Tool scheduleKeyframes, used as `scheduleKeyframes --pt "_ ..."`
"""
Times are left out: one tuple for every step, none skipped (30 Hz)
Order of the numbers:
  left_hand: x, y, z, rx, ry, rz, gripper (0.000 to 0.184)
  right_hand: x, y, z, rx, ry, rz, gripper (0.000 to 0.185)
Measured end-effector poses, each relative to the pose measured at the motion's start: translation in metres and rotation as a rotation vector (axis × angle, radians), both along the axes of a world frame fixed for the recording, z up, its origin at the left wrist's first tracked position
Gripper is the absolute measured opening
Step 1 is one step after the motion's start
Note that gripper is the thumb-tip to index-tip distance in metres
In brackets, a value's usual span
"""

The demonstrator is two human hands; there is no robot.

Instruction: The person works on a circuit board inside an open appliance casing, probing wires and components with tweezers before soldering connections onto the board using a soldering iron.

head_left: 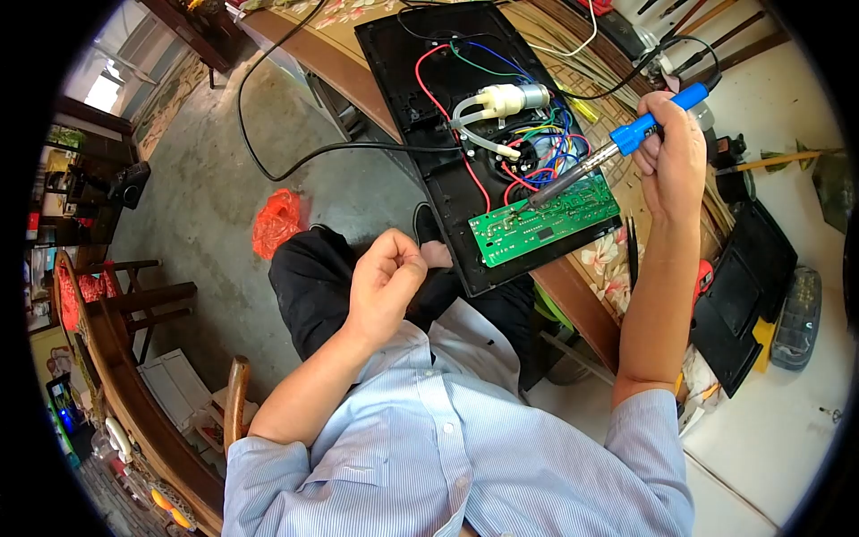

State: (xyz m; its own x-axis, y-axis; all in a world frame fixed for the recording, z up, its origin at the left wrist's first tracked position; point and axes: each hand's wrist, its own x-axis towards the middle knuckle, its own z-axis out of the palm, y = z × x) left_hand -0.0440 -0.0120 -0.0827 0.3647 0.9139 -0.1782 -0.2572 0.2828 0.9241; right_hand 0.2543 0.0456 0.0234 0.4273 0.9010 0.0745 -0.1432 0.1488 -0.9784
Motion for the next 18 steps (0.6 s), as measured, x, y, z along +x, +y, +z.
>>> scheduleKeyframes --pt "-0.0001 0.0 -0.0001 0.002 -0.001 -0.001 0.003 0.0011 -0.0001 -0.0007 -0.001 -0.001 0.017 0.009" --pt "-0.0003 -0.0001 -0.0002 0.001 -0.001 -0.002 0.003 0.001 -0.0003 -0.001 -0.002 -0.001 0.017 0.009" --pt "-0.0005 -0.0002 -0.0004 0.004 0.008 -0.002 0.003 0.0009 -0.0006 -0.0011 0.002 0.0 0.022 0.009" --pt "-0.0005 0.0001 -0.0006 0.008 0.016 -0.001 0.003 0.0008 -0.0004 -0.001 0.008 0.001 0.027 0.009" --pt "-0.0005 0.0002 -0.0007 0.008 0.016 -0.002 0.003 -0.0006 -0.0002 0.0 0.008 0.001 0.027 0.009" --pt "-0.0007 0.0001 -0.0009 0.005 0.013 -0.004 0.003 -0.0029 -0.0001 0.0017 0.005 0.001 0.004 0.009" --pt "-0.0008 0.0001 -0.0009 0.003 0.011 -0.005 0.003 -0.0042 0.0 0.0026 0.002 0.0 -0.02 0.009" --pt "-0.0009 0.0003 -0.0008 0.004 0.011 -0.005 0.003 -0.0025 -0.0001 0.0025 0.003 0.0 -0.02 0.009" --pt "-0.001 0.0002 -0.0006 0.005 0.008 -0.007 0.003 0.0004 -0.0007 0.0022 0.001 0.001 0.0 0.009" --pt "-0.0011 0.0001 -0.0005 0.007 0.005 -0.01 0.003 0.002 -0.0009 0.0018 0.0 0.002 0.02 0.01" --pt "-0.0011 0.0 -0.0007 0.007 0.005 -0.01 0.003 0.0015 -0.0007 0.0016 0.0 0.002 0.019 0.01" --pt "-0.001 -0.0001 -0.001 0.01 0.001 -0.01 0.003 0.0005 -0.0002 0.0014 -0.003 0.002 0.005 0.01" --pt "-0.001 -0.0001 -0.0013 0.014 -0.004 -0.011 0.002 -0.0001 0.0001 0.0011 -0.006 0.002 -0.009 0.01" --pt "-0.0009 -0.0001 -0.0012 0.014 -0.004 -0.011 0.002 0.0008 -0.0002 0.0007 -0.005 0.002 -0.008 0.01" --pt "-0.0007 0.0 -0.001 0.008 -0.003 -0.012 0.002 0.0023 -0.0005 0.0004 -0.006 0.002 0.008 0.01" --pt "-0.0009 0.0001 -0.0009 0.002 -0.002 -0.013 0.002 0.0029 -0.0006 0.0002 -0.006 0.002 0.025 0.01" --pt "-0.0011 0.0001 -0.0008 0.003 -0.002 -0.012 0.002 0.0023 -0.0006 0.0004 -0.006 0.002 0.026 0.01" --pt "-0.0013 0.0002 -0.0007 0.003 0.001 -0.012 0.002 0.0015 -0.0006 0.0008 -0.005 0.002 0.018 0.01"
